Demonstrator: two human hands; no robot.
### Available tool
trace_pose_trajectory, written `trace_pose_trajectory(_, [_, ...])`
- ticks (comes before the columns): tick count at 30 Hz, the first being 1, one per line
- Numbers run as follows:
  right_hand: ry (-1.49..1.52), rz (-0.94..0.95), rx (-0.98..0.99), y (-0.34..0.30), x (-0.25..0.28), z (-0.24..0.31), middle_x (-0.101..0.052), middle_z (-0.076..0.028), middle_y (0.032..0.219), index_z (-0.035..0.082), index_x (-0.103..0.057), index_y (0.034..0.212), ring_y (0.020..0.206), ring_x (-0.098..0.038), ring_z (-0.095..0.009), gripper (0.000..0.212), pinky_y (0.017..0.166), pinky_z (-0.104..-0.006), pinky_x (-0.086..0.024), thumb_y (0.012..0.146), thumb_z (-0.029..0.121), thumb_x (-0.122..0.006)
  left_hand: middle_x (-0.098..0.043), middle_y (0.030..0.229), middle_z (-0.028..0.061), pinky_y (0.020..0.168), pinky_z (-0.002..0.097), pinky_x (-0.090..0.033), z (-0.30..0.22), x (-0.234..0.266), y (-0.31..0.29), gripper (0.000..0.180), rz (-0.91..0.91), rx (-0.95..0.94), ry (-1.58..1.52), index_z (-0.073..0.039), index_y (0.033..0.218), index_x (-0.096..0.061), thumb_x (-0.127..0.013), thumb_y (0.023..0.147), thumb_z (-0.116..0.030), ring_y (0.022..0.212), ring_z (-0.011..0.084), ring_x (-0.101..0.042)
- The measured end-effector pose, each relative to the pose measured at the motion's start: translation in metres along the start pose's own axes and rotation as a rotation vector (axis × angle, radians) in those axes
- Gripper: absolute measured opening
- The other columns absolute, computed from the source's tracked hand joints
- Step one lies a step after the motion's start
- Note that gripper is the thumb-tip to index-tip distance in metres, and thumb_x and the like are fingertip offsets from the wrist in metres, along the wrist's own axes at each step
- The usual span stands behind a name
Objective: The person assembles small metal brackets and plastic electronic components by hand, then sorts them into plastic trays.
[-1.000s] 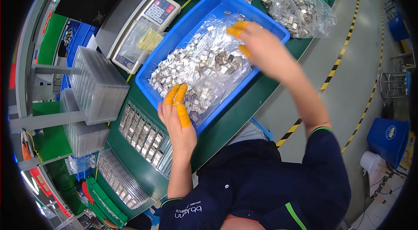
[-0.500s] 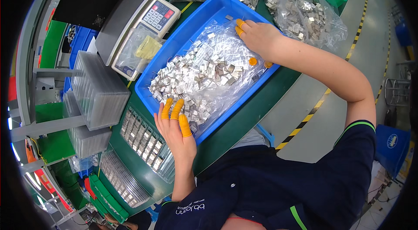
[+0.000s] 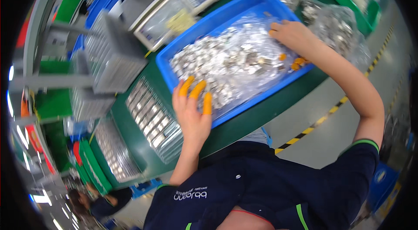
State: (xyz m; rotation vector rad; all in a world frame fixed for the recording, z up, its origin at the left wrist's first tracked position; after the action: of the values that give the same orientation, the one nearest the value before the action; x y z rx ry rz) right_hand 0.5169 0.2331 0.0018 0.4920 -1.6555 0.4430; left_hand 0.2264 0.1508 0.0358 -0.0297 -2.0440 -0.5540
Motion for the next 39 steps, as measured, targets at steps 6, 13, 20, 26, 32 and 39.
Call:
trace_pose_trajectory(6, [0.260,0.195,-0.144,-0.001,0.027,-0.019,-0.054,-0.010,0.092,0.001,-0.059,0.084,0.087,-0.056,-0.030,0.018,0.074,-0.0361,-0.047,0.068,-0.004,-0.056,-0.053,0.119,0.0102,0.100,0.0429,-0.030,-0.002,0.005,0.002,0.025,0.009,-0.011,-0.035,-0.009,0.104,-0.062,-0.062,0.079,-0.013,0.119,0.0333,-0.040])
trace_pose_trajectory(13, [0.459,0.091,-0.155,0.004,0.058,-0.038,-0.057,-0.014,0.088,-0.004,-0.061,0.085,0.083,-0.060,-0.028,0.024,0.072,-0.0343,-0.049,0.062,-0.009,-0.062,-0.053,0.119,0.0109,0.100,0.0396,-0.031,-0.001,0.011,0.010,0.026,0.009,-0.006,-0.278,-0.009,0.105,-0.062,-0.061,0.080,-0.007,0.119,0.0308,-0.041])
trace_pose_trajectory(20, [0.679,-0.160,-0.007,0.015,0.109,0.013,-0.061,-0.015,0.086,-0.002,-0.062,0.086,0.081,-0.061,-0.029,0.024,0.072,-0.0332,-0.050,0.063,-0.005,-0.066,-0.044,0.126,0.0242,0.105,0.0411,-0.029,-0.040,-0.017,0.022,0.057,0.554,0.712,-1.836,0.011,0.128,-0.032,-0.026,0.096,-0.036,0.122,0.0307,-0.040])
trace_pose_trajectory(26, [0.542,-0.002,0.183,0.020,0.114,0.095,-0.061,-0.010,0.092,0.006,-0.062,0.099,0.086,-0.058,-0.028,0.036,0.070,-0.0327,-0.048,0.064,0.007,-0.070,-0.045,0.123,0.0183,0.101,0.0417,-0.035,-0.064,-0.037,0.031,0.044,0.529,1.194,-2.209,0.002,0.126,-0.034,-0.022,0.096,-0.028,0.117,0.0296,-0.044])
trace_pose_trajectory(32, [0.817,-0.157,-0.049,0.023,0.110,0.038,-0.055,-0.011,0.107,0.007,-0.058,0.109,0.096,-0.055,-0.028,0.035,0.082,-0.0363,-0.045,0.076,0.015,-0.067,-0.051,0.099,0.0125,0.069,0.0322,-0.049,-0.029,-0.058,0.018,0.027,0.478,1.310,-2.465,-0.001,0.109,-0.045,-0.033,0.096,-0.021,0.087,0.0244,-0.052])
trace_pose_trajectory(39, [0.285,-0.023,-0.210,-0.001,0.020,-0.006,-0.055,-0.016,0.098,0.001,-0.055,0.105,0.097,-0.055,-0.030,0.033,0.083,-0.0376,-0.045,0.073,0.003,-0.063,-0.044,0.071,0.0042,0.048,0.0217,-0.035,-0.025,-0.051,0.020,0.025,0.274,1.423,-2.089,-0.007,0.073,-0.042,-0.044,0.092,-0.023,0.064,0.0153,-0.043])
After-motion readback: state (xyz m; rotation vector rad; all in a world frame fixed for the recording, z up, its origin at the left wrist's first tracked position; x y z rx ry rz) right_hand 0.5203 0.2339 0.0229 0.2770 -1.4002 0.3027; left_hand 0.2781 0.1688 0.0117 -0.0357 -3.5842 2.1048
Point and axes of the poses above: each hand's wrist, its own y-axis towards the middle knuckle, its own x-axis out of the back of the hand, z = x × y, the point moved 4 cm from there along y, towards the middle knuckle
